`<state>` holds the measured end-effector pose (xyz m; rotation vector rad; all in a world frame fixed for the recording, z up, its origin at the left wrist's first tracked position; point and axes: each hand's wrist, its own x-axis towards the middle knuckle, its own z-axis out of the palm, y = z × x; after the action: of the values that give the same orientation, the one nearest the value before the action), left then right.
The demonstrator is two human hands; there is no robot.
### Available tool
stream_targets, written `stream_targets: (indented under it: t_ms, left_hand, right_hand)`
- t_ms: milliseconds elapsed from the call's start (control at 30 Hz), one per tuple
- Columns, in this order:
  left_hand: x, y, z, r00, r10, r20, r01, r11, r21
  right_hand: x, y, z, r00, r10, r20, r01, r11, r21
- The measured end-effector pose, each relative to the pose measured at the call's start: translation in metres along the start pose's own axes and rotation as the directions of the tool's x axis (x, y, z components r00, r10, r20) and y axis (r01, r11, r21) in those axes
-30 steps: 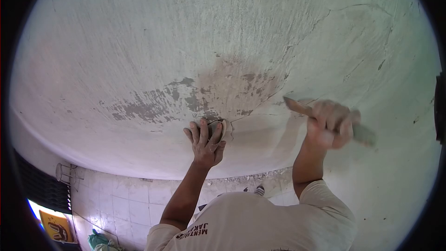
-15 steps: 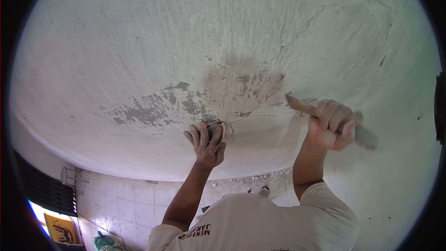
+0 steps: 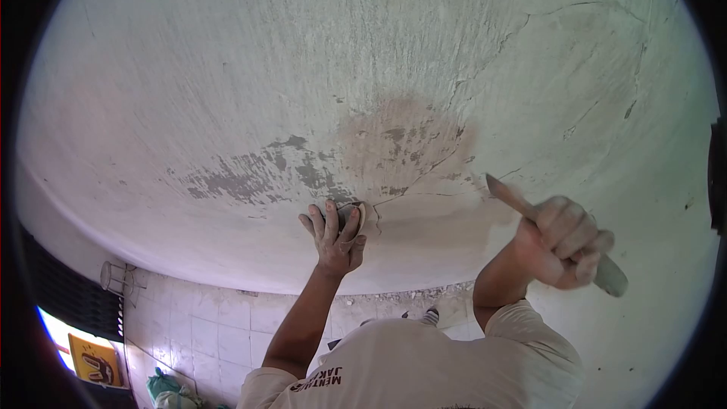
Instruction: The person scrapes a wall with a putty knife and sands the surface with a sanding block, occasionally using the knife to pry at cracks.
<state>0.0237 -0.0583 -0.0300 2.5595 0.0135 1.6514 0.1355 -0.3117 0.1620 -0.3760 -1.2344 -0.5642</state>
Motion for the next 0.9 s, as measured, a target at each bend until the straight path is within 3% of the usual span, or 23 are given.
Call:
stream_targets:
  t_ms: [33, 67, 167, 267, 333, 400, 500, 533, 633, 667, 767, 800, 900]
  left_hand:
    - [0.000, 0.001, -0.001, 1.000, -0.005, -0.002, 0.005, 1.000, -0.008]
    - [0.001, 0.002, -0.002, 1.000, -0.008, -0.005, 0.008, 1.000, -0.016]
    - [0.002, 0.003, -0.001, 1.000, -0.006, -0.021, 0.006, 1.000, -0.012]
    - [0.006, 0.004, -0.001, 0.999, -0.012, -0.030, 0.012, 1.000, 0.012]
    - [0.006, 0.008, -0.001, 0.999, -0.026, -0.043, 0.026, 1.000, 0.011]
    - [0.008, 0.011, 0.002, 0.996, -0.039, -0.074, 0.040, 0.999, 0.001]
    - [0.011, 0.018, -0.001, 0.995, -0.071, -0.065, 0.073, 0.997, 0.020]
    - [0.012, 0.021, -0.004, 0.993, -0.096, -0.063, 0.097, 0.995, 0.027]
    - [0.016, 0.036, -0.006, 0.983, -0.177, -0.046, 0.179, 0.983, 0.031]
    - [0.017, 0.041, -0.006, 0.977, -0.208, -0.048, 0.210, 0.977, 0.036]
    - [0.031, 0.066, -0.009, 0.934, -0.342, -0.101, 0.337, 0.939, -0.065]
    - [0.039, 0.077, -0.009, 0.911, -0.392, -0.127, 0.378, 0.918, -0.122]
    - [0.065, 0.100, -0.012, 0.859, -0.482, -0.171, 0.484, 0.874, -0.035]
  right_hand:
    - [0.000, 0.002, 0.002, 1.000, -0.013, -0.011, 0.012, 0.994, -0.105]
    - [0.000, 0.016, 0.004, 0.998, 0.057, -0.015, -0.057, 0.998, 0.003]
    - [0.003, 0.009, -0.002, 0.997, 0.077, 0.012, -0.077, 0.997, -0.001]
    - [0.003, -0.014, -0.004, 1.000, 0.012, 0.017, -0.014, 0.988, 0.154]
    - [-0.007, 0.016, -0.013, 0.974, 0.227, 0.019, -0.228, 0.967, 0.114]
    - [-0.007, 0.029, 0.001, 0.913, 0.407, -0.038, -0.393, 0.900, 0.189]
    - [-0.001, -0.003, -0.005, 1.000, 0.031, 0.001, -0.031, 0.999, 0.017]
    - [0.001, -0.012, 0.003, 0.995, -0.026, -0.099, 0.036, 0.994, 0.104]
    - [-0.003, 0.015, 0.004, 0.997, 0.049, 0.065, -0.043, 0.994, -0.098]
    - [-0.001, 0.014, 0.003, 0.991, 0.058, 0.121, -0.053, 0.998, -0.041]
    - [-0.004, 0.008, -0.013, 0.979, 0.189, 0.079, -0.203, 0.949, 0.240]
    - [-0.005, 0.004, -0.019, 0.987, 0.156, 0.040, -0.161, 0.948, 0.274]
    - [-0.006, -0.012, -0.039, 0.994, 0.088, 0.069, -0.107, 0.925, 0.365]
